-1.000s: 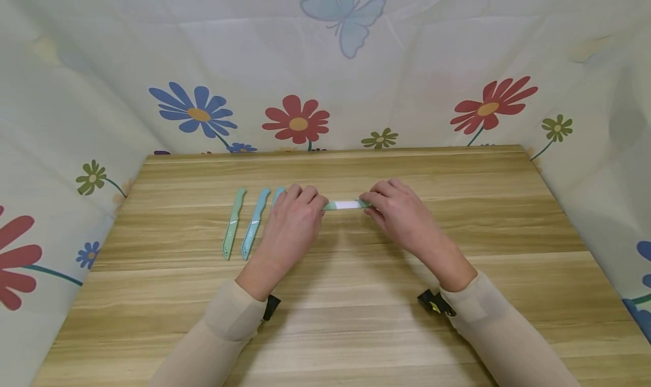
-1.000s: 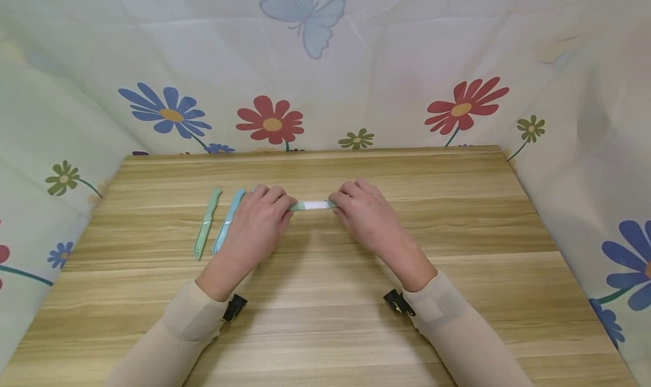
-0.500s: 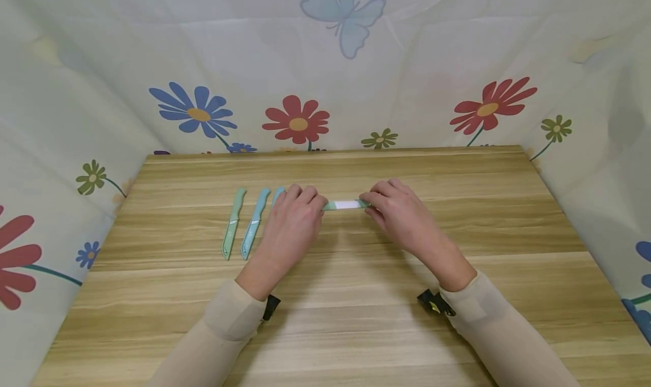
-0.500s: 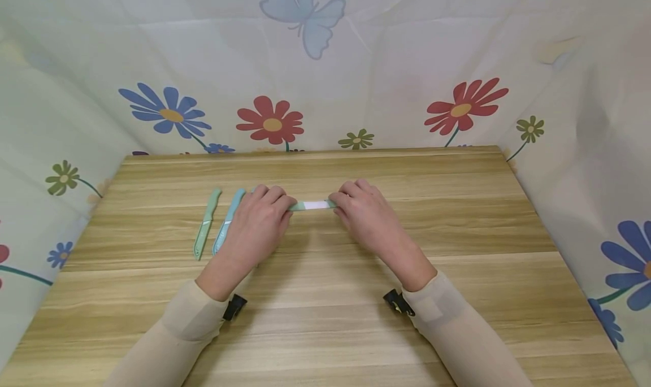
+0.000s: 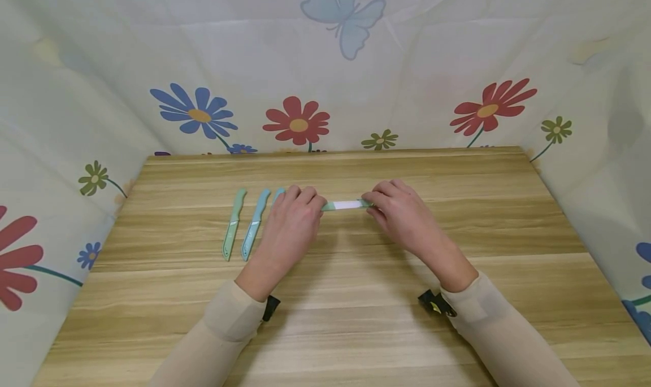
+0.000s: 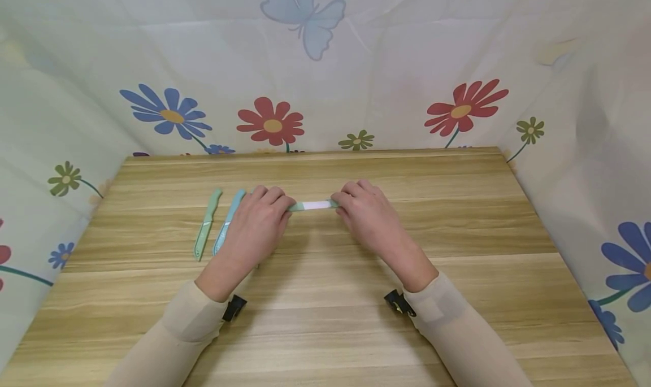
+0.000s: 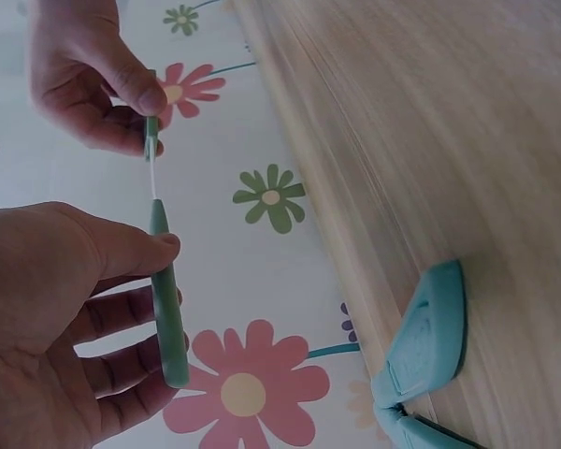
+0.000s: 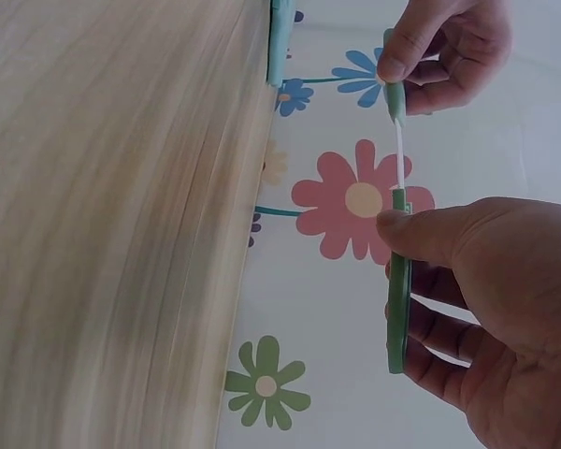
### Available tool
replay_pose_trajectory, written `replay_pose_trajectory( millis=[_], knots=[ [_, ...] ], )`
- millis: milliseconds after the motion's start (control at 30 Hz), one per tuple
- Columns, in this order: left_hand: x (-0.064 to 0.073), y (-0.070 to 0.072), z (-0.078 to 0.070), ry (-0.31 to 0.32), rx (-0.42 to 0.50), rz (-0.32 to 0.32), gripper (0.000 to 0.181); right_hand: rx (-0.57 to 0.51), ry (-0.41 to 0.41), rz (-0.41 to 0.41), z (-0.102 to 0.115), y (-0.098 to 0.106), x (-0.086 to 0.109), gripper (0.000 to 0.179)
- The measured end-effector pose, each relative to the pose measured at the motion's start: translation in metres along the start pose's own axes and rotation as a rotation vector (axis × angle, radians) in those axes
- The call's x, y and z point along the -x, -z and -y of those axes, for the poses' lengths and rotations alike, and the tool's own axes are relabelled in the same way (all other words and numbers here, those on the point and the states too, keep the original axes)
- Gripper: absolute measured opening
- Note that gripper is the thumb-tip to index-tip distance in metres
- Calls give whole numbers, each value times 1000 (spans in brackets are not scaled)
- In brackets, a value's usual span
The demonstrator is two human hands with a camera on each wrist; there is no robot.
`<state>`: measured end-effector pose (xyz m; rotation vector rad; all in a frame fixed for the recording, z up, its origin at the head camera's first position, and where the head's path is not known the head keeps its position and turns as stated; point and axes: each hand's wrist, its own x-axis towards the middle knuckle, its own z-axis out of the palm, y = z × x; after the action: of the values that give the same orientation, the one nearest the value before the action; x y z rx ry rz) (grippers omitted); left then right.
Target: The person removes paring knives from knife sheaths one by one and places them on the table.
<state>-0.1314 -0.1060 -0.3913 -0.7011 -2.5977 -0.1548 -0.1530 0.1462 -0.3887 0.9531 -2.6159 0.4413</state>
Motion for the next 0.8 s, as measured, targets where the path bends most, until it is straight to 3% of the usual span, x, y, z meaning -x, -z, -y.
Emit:
replay_pose_trajectory(
  millis=[800],
  knots=[
    [0,4,2,59,19,27,12,7,-47,14,-5,8,1,26]
  ],
)
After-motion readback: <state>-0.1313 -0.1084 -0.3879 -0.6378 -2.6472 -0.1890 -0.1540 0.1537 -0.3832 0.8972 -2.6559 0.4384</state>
